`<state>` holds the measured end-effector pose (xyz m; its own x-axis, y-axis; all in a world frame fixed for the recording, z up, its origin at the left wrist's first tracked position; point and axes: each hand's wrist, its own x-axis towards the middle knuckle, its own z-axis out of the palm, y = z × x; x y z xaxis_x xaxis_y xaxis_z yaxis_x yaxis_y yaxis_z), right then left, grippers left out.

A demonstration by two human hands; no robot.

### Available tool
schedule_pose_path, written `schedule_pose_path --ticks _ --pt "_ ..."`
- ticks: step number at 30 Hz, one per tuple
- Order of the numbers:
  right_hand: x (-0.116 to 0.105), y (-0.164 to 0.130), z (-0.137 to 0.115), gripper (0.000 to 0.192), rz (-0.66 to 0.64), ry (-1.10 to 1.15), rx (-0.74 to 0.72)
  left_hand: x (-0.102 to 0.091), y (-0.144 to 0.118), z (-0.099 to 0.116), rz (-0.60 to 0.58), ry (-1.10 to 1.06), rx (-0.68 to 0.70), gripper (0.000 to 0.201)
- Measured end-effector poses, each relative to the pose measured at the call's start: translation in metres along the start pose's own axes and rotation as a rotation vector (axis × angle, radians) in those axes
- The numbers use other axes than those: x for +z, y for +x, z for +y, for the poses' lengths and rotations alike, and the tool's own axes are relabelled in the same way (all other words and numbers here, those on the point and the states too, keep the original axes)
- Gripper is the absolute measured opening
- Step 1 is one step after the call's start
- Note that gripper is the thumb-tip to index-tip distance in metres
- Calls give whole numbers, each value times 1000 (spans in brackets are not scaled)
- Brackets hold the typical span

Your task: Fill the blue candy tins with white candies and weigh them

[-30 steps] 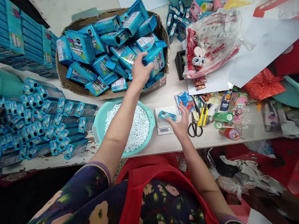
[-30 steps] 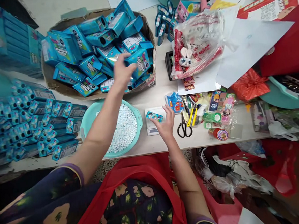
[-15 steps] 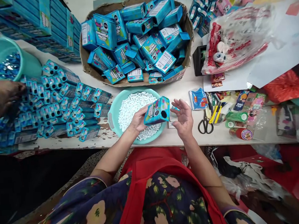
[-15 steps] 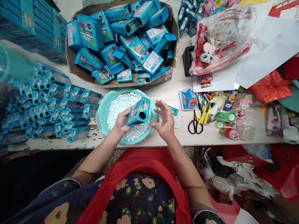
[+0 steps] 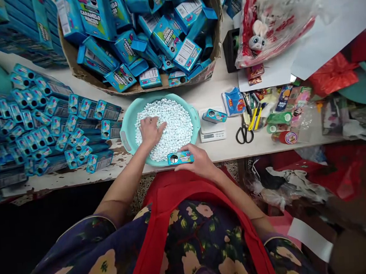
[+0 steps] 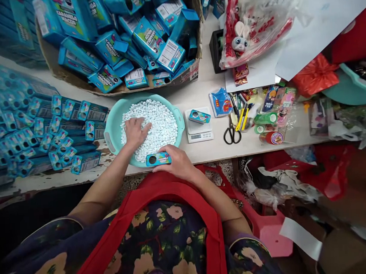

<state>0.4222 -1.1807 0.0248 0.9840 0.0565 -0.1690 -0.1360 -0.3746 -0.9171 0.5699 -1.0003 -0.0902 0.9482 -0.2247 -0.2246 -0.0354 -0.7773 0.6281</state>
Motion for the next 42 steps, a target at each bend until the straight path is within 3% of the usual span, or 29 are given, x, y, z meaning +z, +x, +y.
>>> schedule_pose_path --ticks 3,5,8,11,15,20,25,30,42 --pt "6 0 -1 43 35 62 69 13 0 14 -129 152 -57 51" --pt "6 3 -3 47 107 140 149 17 -1 25 -171 126 -95 53" --pt "2 11 -2 59 223 217 269 17 -1 32 -135 -71 -176 40" --pt "-5 22 0 58 311 239 322 17 -2 33 -32 -495 -306 25" --pt "-17 41 -4 50 368 112 189 4 -7 41 -10 -1132 -439 30" --pt "-13 64 -10 32 283 -242 -112 -40 -17 73 -9 -1406 -326 36" --pt "6 76 -9 31 202 -414 -131 -57 -26 98 96 -1496 -162 33" --pt "8 78 -9 35 208 -451 -101 -49 -21 101 222 -1501 -203 32" --pt "-2 83 -10 34 179 -349 -80 -51 -14 108 182 -1356 -144 35"
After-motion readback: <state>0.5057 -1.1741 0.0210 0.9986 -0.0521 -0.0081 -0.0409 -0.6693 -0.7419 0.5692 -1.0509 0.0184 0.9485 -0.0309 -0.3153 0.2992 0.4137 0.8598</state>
